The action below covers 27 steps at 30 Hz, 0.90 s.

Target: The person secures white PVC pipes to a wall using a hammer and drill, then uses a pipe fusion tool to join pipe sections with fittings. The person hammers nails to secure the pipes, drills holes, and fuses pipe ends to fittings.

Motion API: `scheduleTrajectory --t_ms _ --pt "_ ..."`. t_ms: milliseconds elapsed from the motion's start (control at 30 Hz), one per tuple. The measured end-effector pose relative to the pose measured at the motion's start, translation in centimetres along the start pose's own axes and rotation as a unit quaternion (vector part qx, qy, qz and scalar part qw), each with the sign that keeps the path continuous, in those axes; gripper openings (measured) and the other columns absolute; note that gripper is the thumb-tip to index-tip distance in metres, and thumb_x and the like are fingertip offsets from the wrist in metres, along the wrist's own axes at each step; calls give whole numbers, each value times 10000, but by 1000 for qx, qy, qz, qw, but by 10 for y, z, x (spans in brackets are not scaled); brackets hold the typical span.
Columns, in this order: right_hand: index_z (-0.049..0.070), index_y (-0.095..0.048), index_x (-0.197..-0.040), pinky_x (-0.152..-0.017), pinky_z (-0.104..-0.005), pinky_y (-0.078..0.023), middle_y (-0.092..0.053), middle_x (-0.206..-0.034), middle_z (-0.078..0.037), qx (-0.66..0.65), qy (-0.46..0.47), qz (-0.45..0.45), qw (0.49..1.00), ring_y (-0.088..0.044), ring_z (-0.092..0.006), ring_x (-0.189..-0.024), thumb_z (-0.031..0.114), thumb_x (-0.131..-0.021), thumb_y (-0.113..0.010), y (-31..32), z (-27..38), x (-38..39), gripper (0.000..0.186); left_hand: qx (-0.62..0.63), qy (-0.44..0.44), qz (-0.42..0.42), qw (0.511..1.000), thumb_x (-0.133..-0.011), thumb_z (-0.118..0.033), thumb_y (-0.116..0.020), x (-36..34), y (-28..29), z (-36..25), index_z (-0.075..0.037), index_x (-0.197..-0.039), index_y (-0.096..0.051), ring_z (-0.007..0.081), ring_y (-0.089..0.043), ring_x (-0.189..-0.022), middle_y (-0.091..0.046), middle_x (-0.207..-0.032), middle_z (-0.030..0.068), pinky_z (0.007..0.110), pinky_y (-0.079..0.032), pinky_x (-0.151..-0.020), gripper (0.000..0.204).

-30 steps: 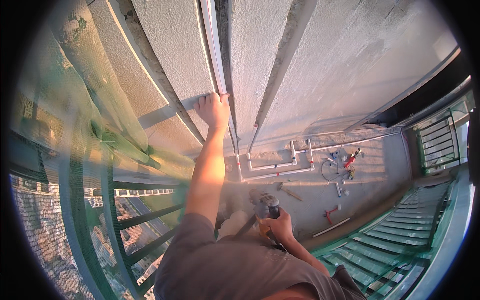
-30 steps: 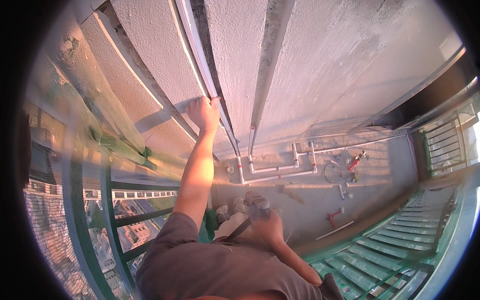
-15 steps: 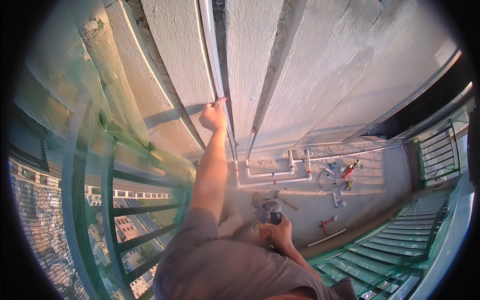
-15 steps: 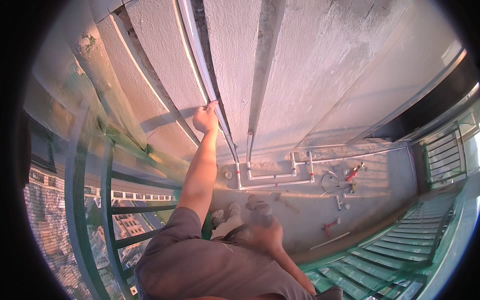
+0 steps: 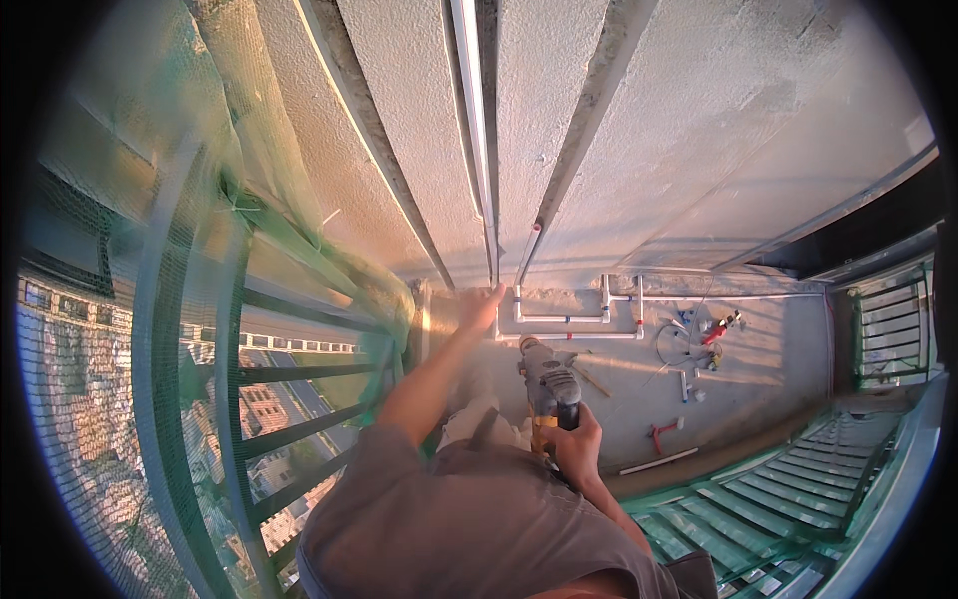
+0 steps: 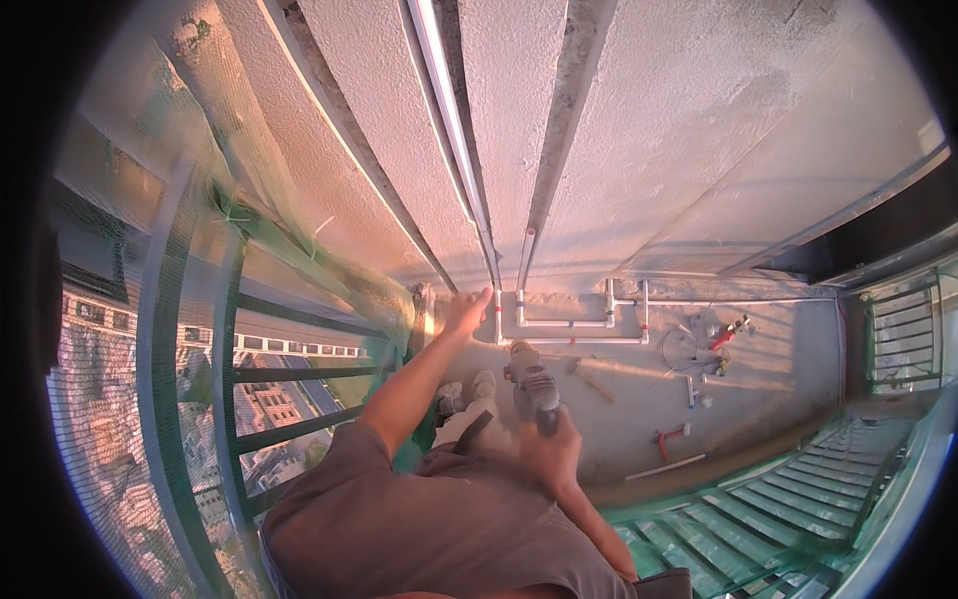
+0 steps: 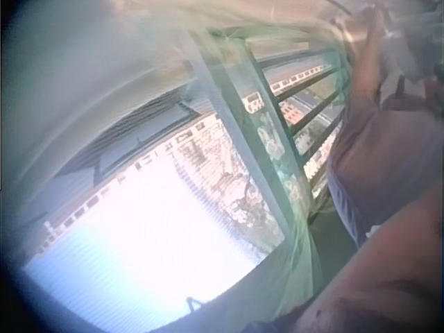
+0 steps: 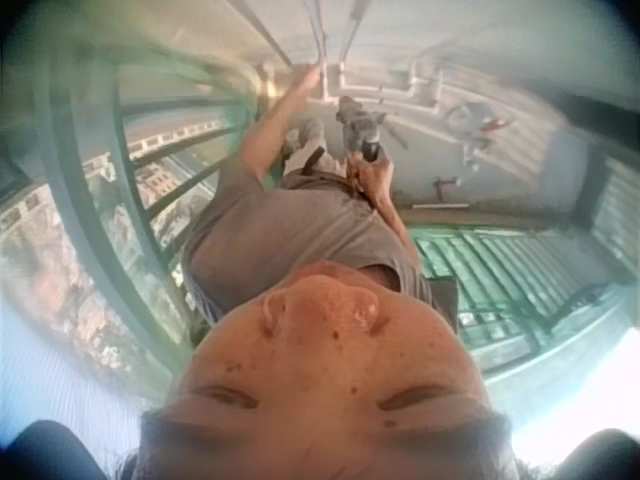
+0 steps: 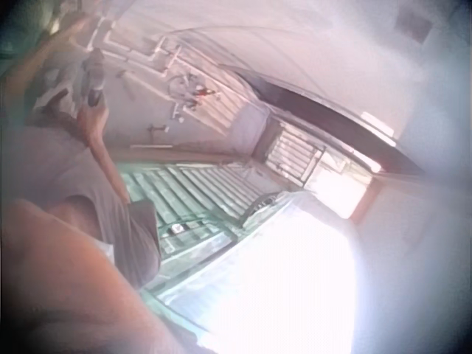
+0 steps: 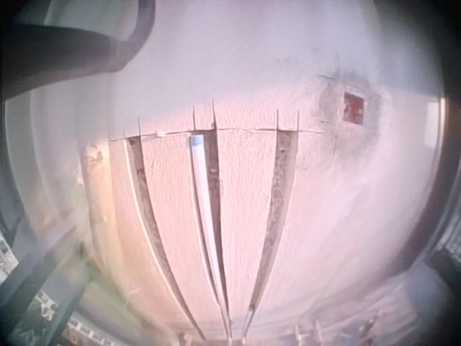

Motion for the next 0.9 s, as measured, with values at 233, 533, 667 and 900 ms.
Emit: scheduleTrajectory --t_ms 233,533,667,900 --pt "-26 -684 -1112 -717 -268 -506 -662 -858 1 -122 36 0 992 -604 -96 -764 -10 -762 -811 -6 22 16 373 509 28 257 821 -1065 -669 -454 78 -19 15 -130 -1232 -663 165 -697 -1049 -722 -1138 38 363 -535 -928 602" --pt "2 -710 -1062 -739 -291 -548 -731 -867 -30 -83 198 38 976 -661 -94 -770 13 -824 -834 -19 23 2 269 537 -29 281 795 -1069 -433 -592 95 49 -94 -70 -1258 -592 185 -707 -953 -693 -1038 59 367 -594 -841 409" --pt "29 -704 -1045 -779 -336 -557 -749 -942 -78 -71 193 48 978 -705 -163 -842 116 -848 -844 -34 9 -12 257 493 -77 248 830 -1014 -291 -676 88 66 -116 -35 -1307 -575 197 -712 -944 -693 -1094 85 372 -607 -803 402" --pt "49 -706 -1061 -790 -389 -551 -743 -951 -107 6 142 41 989 -717 -248 -848 212 -867 -842 -63 -11 -35 288 457 -99 253 847 -946 -287 -742 68 81 -121 -15 -1286 -585 191 -712 -905 -680 -1050 81 364 -609 -771 463"
Point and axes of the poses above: each hand's wrist, its own x-axis away from the middle knuckle, its own y-axis out of the back of the hand, z = x × y, the point moved 1 cm from there along -x, towards the middle knuckle
